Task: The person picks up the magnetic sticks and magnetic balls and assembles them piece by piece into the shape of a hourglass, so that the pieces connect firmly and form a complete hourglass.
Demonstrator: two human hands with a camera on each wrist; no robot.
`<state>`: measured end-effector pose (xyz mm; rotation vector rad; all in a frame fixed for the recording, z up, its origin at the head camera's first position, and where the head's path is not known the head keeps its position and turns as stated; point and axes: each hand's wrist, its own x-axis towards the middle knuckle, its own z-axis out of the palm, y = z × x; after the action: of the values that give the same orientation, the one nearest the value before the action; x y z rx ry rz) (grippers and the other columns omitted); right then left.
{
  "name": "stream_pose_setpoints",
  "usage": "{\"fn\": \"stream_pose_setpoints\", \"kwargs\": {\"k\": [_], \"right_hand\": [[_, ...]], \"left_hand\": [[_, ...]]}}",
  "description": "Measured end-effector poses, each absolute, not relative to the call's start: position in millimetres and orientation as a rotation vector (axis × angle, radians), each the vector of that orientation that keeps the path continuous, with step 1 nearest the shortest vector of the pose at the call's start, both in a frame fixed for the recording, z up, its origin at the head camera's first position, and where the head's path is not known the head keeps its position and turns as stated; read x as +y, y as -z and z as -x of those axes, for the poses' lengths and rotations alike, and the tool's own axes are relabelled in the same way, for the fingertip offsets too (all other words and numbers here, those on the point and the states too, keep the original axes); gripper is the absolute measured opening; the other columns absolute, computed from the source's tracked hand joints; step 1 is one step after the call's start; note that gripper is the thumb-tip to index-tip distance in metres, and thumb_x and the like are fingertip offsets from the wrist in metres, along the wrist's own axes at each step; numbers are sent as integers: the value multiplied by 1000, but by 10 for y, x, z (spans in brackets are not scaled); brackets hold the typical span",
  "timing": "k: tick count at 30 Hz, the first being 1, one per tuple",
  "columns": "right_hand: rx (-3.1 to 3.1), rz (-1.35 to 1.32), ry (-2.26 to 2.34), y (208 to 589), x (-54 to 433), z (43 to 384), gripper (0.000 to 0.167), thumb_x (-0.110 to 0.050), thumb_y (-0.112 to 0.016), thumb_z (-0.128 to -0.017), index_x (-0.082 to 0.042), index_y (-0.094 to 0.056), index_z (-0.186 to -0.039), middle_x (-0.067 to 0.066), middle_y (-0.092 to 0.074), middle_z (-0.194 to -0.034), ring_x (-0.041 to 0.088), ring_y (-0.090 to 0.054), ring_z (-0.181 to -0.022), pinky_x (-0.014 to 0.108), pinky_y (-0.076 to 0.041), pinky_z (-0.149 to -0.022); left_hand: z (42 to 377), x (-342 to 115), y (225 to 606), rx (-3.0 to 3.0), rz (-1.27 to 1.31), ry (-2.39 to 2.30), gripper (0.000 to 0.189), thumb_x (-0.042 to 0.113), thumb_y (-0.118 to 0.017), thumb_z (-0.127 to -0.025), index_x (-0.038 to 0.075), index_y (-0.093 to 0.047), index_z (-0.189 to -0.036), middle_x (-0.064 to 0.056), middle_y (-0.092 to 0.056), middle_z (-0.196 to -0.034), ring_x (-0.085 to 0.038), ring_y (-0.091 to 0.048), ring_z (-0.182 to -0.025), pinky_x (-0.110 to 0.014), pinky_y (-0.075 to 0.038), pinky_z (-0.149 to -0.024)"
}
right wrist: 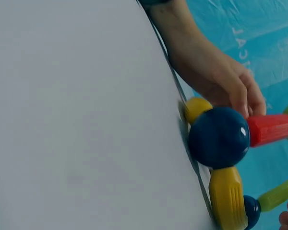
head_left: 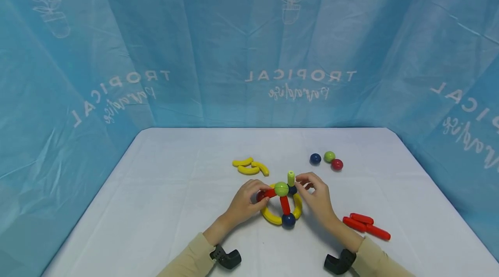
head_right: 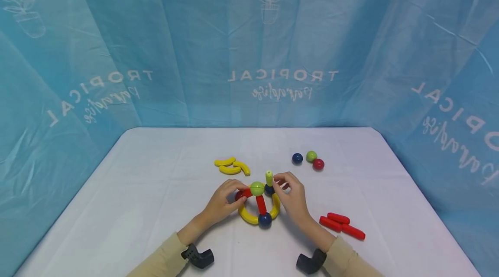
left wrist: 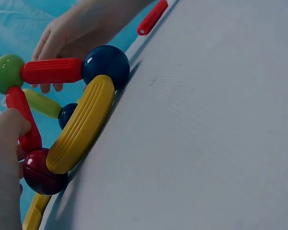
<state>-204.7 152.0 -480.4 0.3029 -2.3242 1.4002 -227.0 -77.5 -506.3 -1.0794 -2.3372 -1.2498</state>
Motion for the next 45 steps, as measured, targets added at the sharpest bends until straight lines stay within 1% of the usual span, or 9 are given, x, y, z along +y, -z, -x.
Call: {"fn": "stream_pose_setpoints", "kwargs": {"k": [3,9,15,20,27,30,35,40,45], "right_hand": [[-2355,-284,-1385,4816,1546,2127,21,-2,-68,-85,-3,-66,-106,10,-67,-100,22,-59,-90,21,-51,-76],[-2424,-389,-1387,4840,1567,2178,30,-7,-70,-84,-6,-66,-113,8,-70,-106,23,-61,-97,27,-52,-83],[-2466,-502,-1323,4834,1550,2155,28,-6,-71,-82,-9,-67,-110,4,-70,-106,21,-61,-97,35,-52,-84],[-2472,-575,-1293,4817,1541,2123,25,-6,-75,-79,-14,-69,-102,-2,-69,-100,17,-60,-94,35,-51,-84],[-2487,-586,-1308,4715,1512,2041,24,4,-72,-78,-3,-69,-101,7,-66,-98,26,-61,-90,42,-53,-87],[-2476,-600,-1312,4840,1559,2113,25,-1,-73,-79,-8,-69,-103,3,-66,-101,21,-61,-92,39,-53,-88],[-2472,-631,-1292,4807,1628,2094,27,-3,-72,-81,-14,-68,-105,-1,-67,-103,18,-61,-95,33,-52,-85],[-2495,-555,-1252,4767,1787,1994,26,-1,-69,-82,-10,-67,-107,1,-68,-101,16,-61,-95,26,-51,-82],[-2508,-454,-1155,4736,2045,1870,26,1,-69,-82,-5,-67,-107,5,-70,-96,12,-60,-90,22,-51,-79]], "left_hand": [[2266,-767,5065,-2335,1079,1257,23,14,-68,-86,13,-65,-109,2,-66,-99,-11,-54,-89,-25,-47,-78],[2267,-757,5056,-2376,1028,1296,19,21,-67,-88,14,-67,-106,3,-67,-97,-10,-54,-89,-26,-47,-79],[2266,-751,5043,-2394,1002,1317,19,23,-66,-89,14,-68,-105,3,-66,-96,-11,-54,-89,-27,-47,-79],[2264,-743,5040,-2397,1005,1316,19,24,-65,-90,14,-68,-106,3,-67,-97,-12,-54,-90,-26,-47,-79],[2263,-722,5041,-2406,997,1286,19,25,-64,-91,14,-68,-106,3,-66,-96,-12,-55,-89,-26,-46,-79],[2259,-724,5028,-2413,989,1287,19,25,-64,-91,14,-68,-106,3,-66,-97,-12,-54,-89,-25,-46,-79],[2267,-727,5022,-2412,986,1288,19,26,-64,-91,14,-68,-106,3,-66,-98,-12,-54,-91,-25,-47,-80],[2269,-748,5039,-2438,969,1291,19,24,-64,-90,15,-67,-107,4,-66,-99,-10,-53,-91,-25,-46,-81],[2257,-785,5053,-2462,942,1310,21,12,-66,-85,13,-67,-106,2,-66,-101,-11,-55,-94,-29,-48,-85]]}}
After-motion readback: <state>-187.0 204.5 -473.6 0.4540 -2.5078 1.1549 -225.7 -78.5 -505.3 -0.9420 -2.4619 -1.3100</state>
